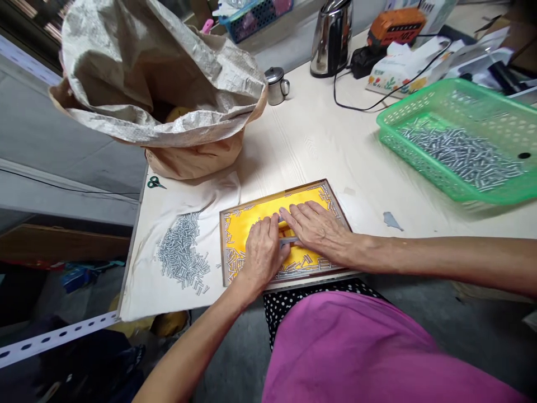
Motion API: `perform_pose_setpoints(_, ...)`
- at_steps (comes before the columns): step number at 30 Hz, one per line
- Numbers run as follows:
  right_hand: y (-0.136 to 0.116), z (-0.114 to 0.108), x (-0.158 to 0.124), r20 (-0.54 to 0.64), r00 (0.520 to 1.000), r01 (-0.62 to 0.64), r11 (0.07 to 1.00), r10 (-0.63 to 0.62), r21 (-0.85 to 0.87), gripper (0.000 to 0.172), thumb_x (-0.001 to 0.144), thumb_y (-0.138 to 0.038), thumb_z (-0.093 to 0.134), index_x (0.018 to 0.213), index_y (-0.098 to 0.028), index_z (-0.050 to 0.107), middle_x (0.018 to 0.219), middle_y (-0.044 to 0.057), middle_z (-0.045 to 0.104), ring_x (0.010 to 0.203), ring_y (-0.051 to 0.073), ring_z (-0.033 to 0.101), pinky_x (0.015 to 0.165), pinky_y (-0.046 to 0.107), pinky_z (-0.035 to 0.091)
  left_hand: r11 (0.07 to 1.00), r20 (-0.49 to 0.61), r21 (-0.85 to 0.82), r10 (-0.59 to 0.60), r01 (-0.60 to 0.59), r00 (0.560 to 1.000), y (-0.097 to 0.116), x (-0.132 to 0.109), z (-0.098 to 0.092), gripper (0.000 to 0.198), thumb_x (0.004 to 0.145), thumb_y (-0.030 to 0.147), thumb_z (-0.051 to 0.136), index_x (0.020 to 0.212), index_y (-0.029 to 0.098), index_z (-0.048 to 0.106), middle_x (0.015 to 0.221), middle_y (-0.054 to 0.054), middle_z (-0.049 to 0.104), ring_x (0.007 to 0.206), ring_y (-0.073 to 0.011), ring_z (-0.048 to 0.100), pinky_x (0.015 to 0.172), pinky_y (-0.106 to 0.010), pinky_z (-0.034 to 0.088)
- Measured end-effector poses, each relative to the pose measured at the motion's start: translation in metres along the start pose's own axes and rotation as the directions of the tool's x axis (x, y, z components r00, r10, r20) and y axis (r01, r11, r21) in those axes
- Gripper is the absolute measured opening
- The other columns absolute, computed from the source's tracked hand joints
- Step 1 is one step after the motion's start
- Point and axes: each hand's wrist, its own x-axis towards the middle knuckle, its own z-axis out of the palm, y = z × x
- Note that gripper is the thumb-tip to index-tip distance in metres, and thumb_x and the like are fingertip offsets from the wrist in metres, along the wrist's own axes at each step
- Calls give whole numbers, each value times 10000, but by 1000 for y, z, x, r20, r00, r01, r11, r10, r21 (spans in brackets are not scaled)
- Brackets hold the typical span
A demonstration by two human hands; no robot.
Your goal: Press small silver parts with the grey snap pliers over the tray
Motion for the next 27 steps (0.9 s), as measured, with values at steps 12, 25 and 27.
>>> perform_pose_setpoints(12, 20, 16, -4, 133, 983, 107, 985, -125, 132, 231, 977, -125, 350, 1038, -125, 573, 830, 77, 634, 762, 199, 549, 736, 357, 386, 979, 278, -141, -102, 145, 955, -2, 17, 0, 227, 864, 267, 611, 1045, 143, 668, 1050, -160, 722, 980, -286, 671, 892, -424, 532)
perform_pose_setpoints(25, 66, -11, -6, -80, 996, 57, 967, -38, 249, 394, 1039, -324, 271, 831, -174, 571, 753, 53, 589, 695, 171, 481, 697, 316, 338, 877, -54, 100, 476, -469, 878, 12, -17, -27, 229, 952, 148, 501, 1129, 185, 642, 1493, -78, 493, 1477, -307, 291, 1172, -581, 326)
perform_pose_setpoints(27, 80, 1, -2, -82, 993, 102, 956, -82, 277, 423, 1044, -304, 258, 735, -194, 525, 694, 25, 565, 650, 150, 468, 677, 300, 336, 863, -21, 75, 502, -499, 865, 17, -16, -33, 229, 947, 140, 501, 1117, 182, 648, 1511, -68, 469, 1491, -304, 254, 1182, -571, 316)
